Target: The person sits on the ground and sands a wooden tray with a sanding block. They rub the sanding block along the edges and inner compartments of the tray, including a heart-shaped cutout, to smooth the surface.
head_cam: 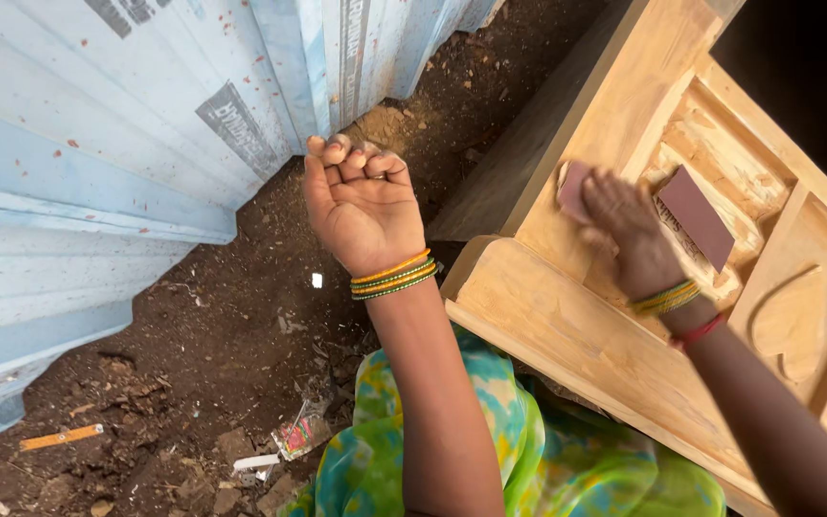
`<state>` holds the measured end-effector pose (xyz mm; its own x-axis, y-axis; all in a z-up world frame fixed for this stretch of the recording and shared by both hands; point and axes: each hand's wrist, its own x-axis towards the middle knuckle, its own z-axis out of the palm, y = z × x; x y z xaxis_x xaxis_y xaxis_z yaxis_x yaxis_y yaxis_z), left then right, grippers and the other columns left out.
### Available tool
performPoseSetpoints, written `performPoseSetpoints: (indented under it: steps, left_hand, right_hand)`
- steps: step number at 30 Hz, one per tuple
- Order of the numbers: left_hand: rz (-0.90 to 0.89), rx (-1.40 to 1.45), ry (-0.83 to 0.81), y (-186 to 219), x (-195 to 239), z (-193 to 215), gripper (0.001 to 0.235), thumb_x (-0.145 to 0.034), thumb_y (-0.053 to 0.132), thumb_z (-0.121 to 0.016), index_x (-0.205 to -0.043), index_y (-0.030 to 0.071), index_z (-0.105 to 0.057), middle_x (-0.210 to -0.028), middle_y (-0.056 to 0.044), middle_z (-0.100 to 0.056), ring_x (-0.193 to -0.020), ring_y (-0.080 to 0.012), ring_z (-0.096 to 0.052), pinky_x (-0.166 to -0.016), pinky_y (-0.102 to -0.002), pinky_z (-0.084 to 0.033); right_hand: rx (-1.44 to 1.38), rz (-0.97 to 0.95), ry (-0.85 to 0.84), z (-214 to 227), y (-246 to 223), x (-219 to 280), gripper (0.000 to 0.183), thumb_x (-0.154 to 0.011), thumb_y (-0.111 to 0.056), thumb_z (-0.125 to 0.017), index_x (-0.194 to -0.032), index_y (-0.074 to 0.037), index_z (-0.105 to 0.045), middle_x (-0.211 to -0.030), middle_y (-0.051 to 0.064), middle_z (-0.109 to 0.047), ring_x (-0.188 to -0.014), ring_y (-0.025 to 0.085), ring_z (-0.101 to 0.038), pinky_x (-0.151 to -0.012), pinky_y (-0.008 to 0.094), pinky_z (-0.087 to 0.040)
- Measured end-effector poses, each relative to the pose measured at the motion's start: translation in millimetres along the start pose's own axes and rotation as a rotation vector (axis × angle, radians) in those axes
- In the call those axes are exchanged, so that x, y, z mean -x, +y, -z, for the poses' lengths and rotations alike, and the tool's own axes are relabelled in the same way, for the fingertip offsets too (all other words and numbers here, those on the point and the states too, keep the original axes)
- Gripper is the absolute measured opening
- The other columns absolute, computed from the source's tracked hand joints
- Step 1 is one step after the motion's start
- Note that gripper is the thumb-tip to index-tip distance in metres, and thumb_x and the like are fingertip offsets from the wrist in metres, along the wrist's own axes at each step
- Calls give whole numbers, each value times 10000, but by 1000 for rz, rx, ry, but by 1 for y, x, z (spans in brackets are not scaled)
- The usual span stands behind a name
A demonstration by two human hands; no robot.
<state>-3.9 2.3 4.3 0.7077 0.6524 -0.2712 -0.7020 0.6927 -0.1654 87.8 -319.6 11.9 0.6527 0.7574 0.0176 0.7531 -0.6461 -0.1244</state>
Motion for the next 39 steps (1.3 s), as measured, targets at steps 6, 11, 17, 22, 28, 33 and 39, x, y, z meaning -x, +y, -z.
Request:
performPoseSetpoints:
  steps: [6, 11, 17, 22, 28, 33, 39]
  left_hand:
    - [11, -58, -36, 4, 4, -13, 129, -1050, 206, -584, -1002, 107, -652, -884, 28, -653, -772, -111, -585, -729, -288, -489]
    - [63, -77, -97, 16, 8, -27, 136, -1052, 195, -598, -973, 101, -658, -870, 22, -657, -759, -111, -579, -734, -282, -488]
    - [55, -78, -92, 20, 0, -26, 147, -1076, 180, -613, -953, 110, -652, -861, 21, -652, -759, -110, -577, -736, -280, -484]
    - [39, -102, 5, 18, 0, -16, 107, -1022, 180, -610, -966, 114, -673, -846, 33, -653, -736, -114, -579, -716, -287, -483]
    - [47, -149, -15, 13, 2, -16, 122, -1036, 178, -599, -969, 105, -670, -847, 27, -646, -746, -113, -576, -731, -282, -480]
    - [44, -172, -10, 6, 4, -16, 133, -1030, 185, -585, -977, 107, -678, -852, 28, -648, -743, -114, -570, -729, -284, -480]
    - [92, -117, -21, 9, 0, -20, 144, -1035, 192, -584, -959, 111, -675, -850, 32, -649, -746, -115, -572, -733, -287, -483]
  right_hand:
    - [31, -1, 4, -8, 44, -73, 679, -1072, -302, -392, -1616, 75, -237, -1687, 282, -221, -1567, 380, -172, -1264, 489, -90]
    - [-41, -351, 79, -5, 135, -170, 632, -1163, -362, -365, -1636, 43, -254, -1709, 263, -239, -1609, 390, -189, -1328, 505, -148]
    - [61, -148, -15, -11, 76, -121, 716, -1083, -337, -399, -1637, 46, -158, -1686, 295, -122, -1559, 423, -113, -1242, 536, -73]
    - [-24, -116, -56, -12, 7, -43, 834, -1006, -456, -464, -1606, -38, -61, -1697, 187, -35, -1583, 297, -19, -1276, 456, -32]
    - [85, -214, 1, -2, 91, -147, 758, -1099, -341, -446, -1636, 93, -132, -1700, 313, -90, -1583, 420, -57, -1276, 534, -57]
    - [-130, -587, -55, -7, 169, -188, 655, -1234, -561, -356, -1579, -6, -400, -1599, 279, -421, -1517, 417, -344, -1285, 498, -250]
    - [21, -375, 165, -40, 147, -130, 874, -1121, -534, -390, -1606, 147, -135, -1673, 397, -141, -1568, 526, -103, -1281, 573, -97]
